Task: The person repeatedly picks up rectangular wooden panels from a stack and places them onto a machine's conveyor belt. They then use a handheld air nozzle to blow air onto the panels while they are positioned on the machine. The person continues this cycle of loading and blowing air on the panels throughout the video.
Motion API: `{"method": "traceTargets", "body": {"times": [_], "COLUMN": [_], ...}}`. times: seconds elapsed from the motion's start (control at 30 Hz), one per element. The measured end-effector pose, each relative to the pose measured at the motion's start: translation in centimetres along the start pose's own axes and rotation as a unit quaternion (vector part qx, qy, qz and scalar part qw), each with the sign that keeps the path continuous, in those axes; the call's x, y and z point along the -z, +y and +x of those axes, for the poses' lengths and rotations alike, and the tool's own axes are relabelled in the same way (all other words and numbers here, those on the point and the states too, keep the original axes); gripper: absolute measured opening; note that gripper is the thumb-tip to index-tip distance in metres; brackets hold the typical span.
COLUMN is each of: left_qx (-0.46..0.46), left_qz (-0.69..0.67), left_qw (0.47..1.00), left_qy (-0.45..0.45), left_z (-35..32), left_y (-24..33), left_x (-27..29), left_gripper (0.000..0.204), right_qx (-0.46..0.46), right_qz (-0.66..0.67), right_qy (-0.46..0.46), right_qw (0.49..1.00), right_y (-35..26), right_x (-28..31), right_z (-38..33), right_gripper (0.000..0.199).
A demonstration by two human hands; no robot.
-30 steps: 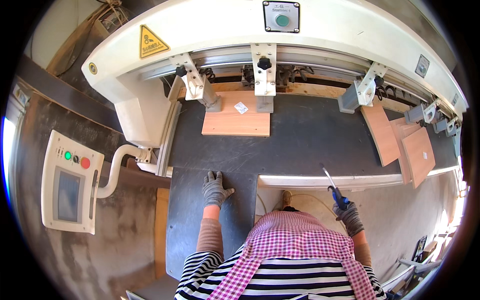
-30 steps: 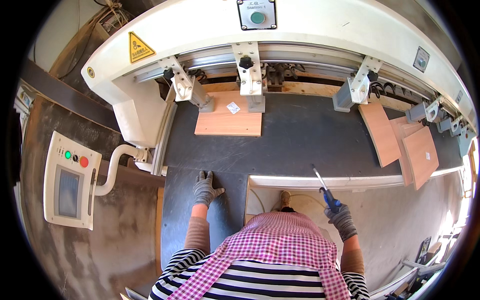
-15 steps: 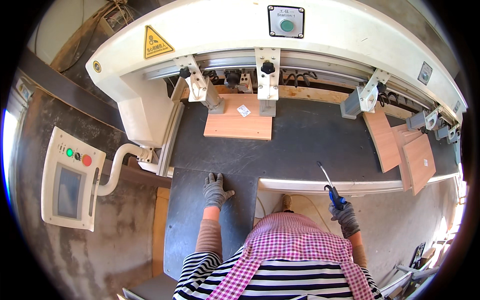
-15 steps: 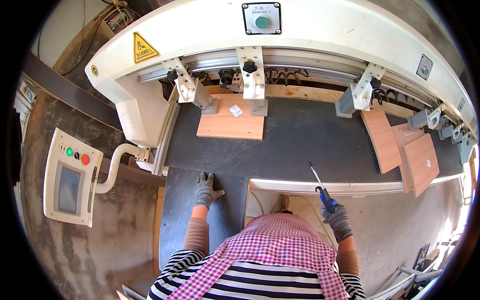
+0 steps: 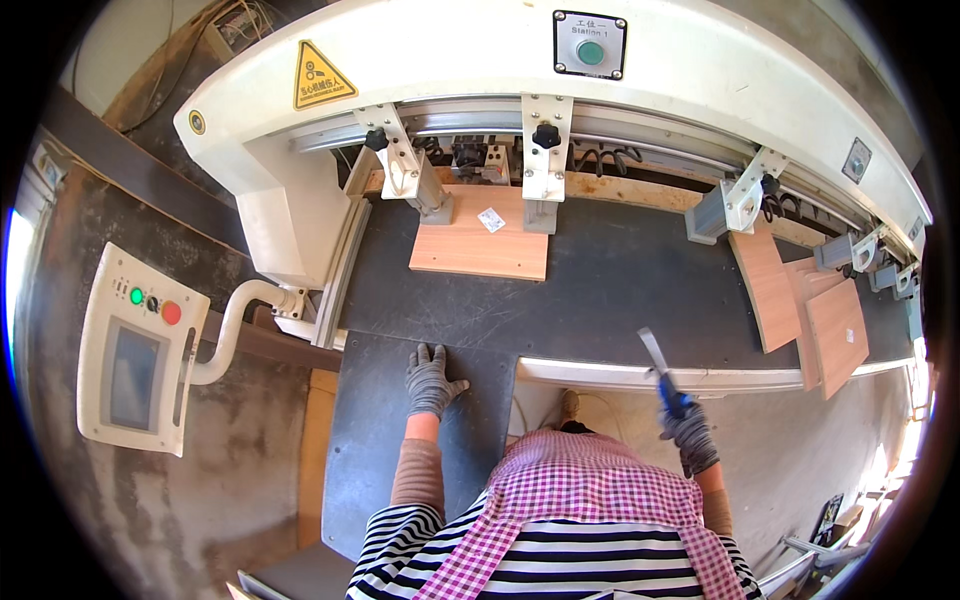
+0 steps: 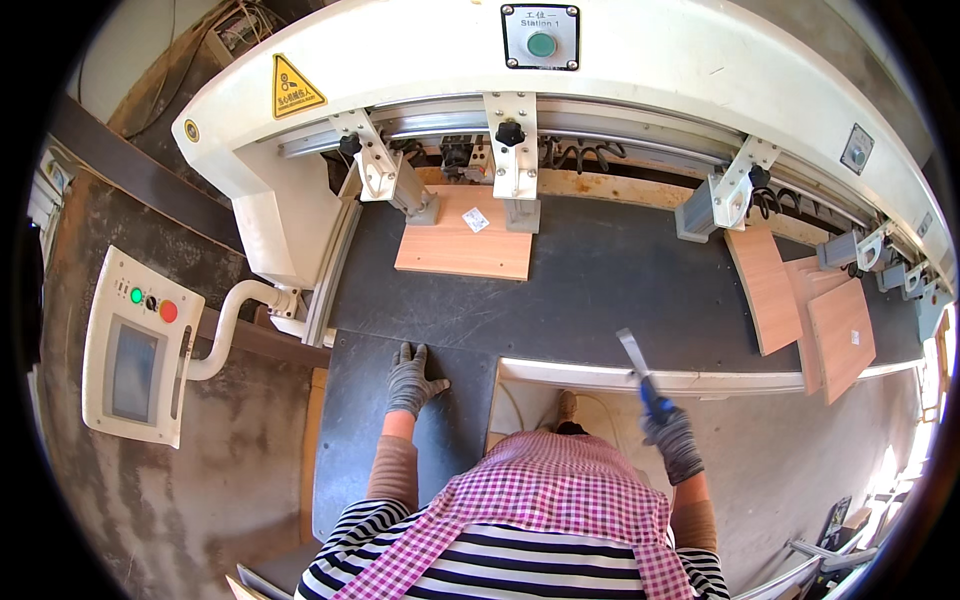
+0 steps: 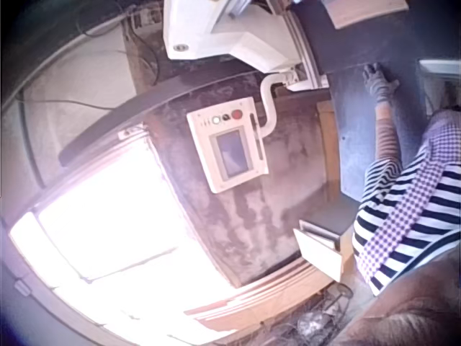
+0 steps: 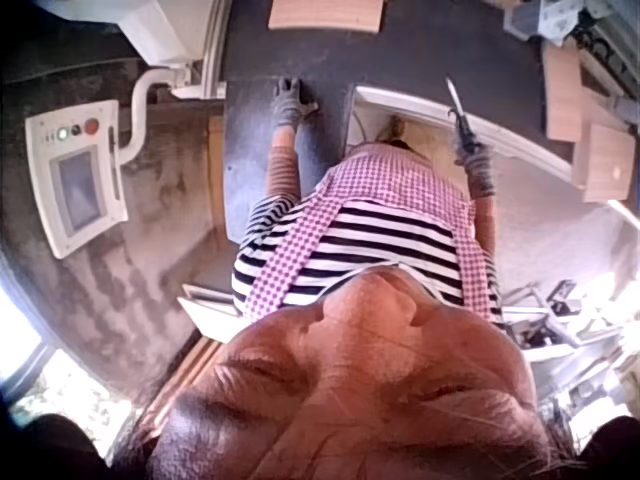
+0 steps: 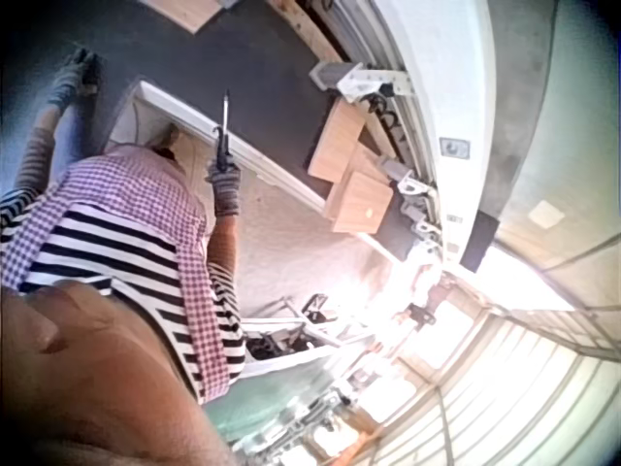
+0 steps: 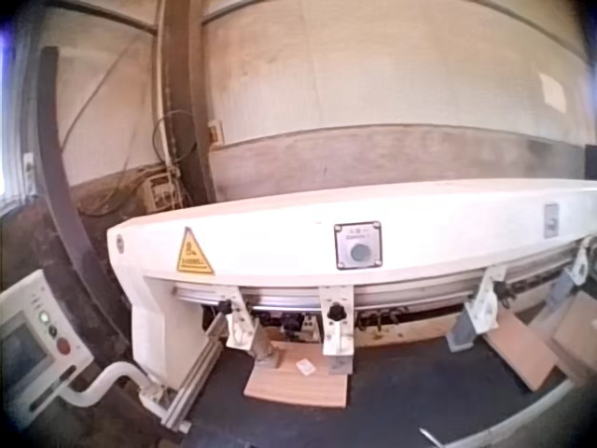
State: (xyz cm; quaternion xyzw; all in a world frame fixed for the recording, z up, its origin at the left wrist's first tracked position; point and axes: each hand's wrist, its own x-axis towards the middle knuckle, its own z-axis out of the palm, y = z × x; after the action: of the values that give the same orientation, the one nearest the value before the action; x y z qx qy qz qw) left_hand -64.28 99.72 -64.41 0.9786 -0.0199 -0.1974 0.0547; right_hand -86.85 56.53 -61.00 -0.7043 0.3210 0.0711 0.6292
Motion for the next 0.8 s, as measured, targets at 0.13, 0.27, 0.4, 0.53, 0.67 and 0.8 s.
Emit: {"method": "traceTargets", "body": {"times": [0.13,0.27,0.4,0.53,0.67,0.8], "left_qx": [-0.002,-0.025,-0.054,0.013,0.034,0.053], "left_qz": [-0.009,-0.035,-0.183,-0.244,-0.201,-0.224], "left_qw": [1.0,0.999,0.978,0.963,0.963,0.954], "left_qy": [-0.001,0.024,0.079,0.117,0.176,0.191], "left_z": [-0.3,-0.7,1.1,1.2,1.8,5.8], "left_y": [0.0,-0.7,-4.4,-4.9,-4.2,-3.3], "left_x": [0.3,0.4,-4.1,-3.4,-0.3,1.5], "left_gripper": [0.102,0.095,0.076,0.059,0.054,0.058], "right_qx": [-0.001,-0.022,-0.057,-0.044,-0.095,0.051], "right_qz": [-0.038,-0.039,-0.118,-0.195,-0.251,-0.172], "right_qy": [-0.055,0.121,-0.027,-0.19,0.111,-0.183], "right_qw": [0.998,0.992,0.991,0.961,0.957,0.967], "right_y": [0.0,0.7,-0.1,-1.4,2.0,0.7], "right_x": [-1.6,1.1,1.4,2.7,8.1,1.9], "right_z": [0.2,4.8,3.5,1.8,10.7,10.5], "right_gripper": [0.011,0.005,0.021,0.042,0.018,0.025]}}
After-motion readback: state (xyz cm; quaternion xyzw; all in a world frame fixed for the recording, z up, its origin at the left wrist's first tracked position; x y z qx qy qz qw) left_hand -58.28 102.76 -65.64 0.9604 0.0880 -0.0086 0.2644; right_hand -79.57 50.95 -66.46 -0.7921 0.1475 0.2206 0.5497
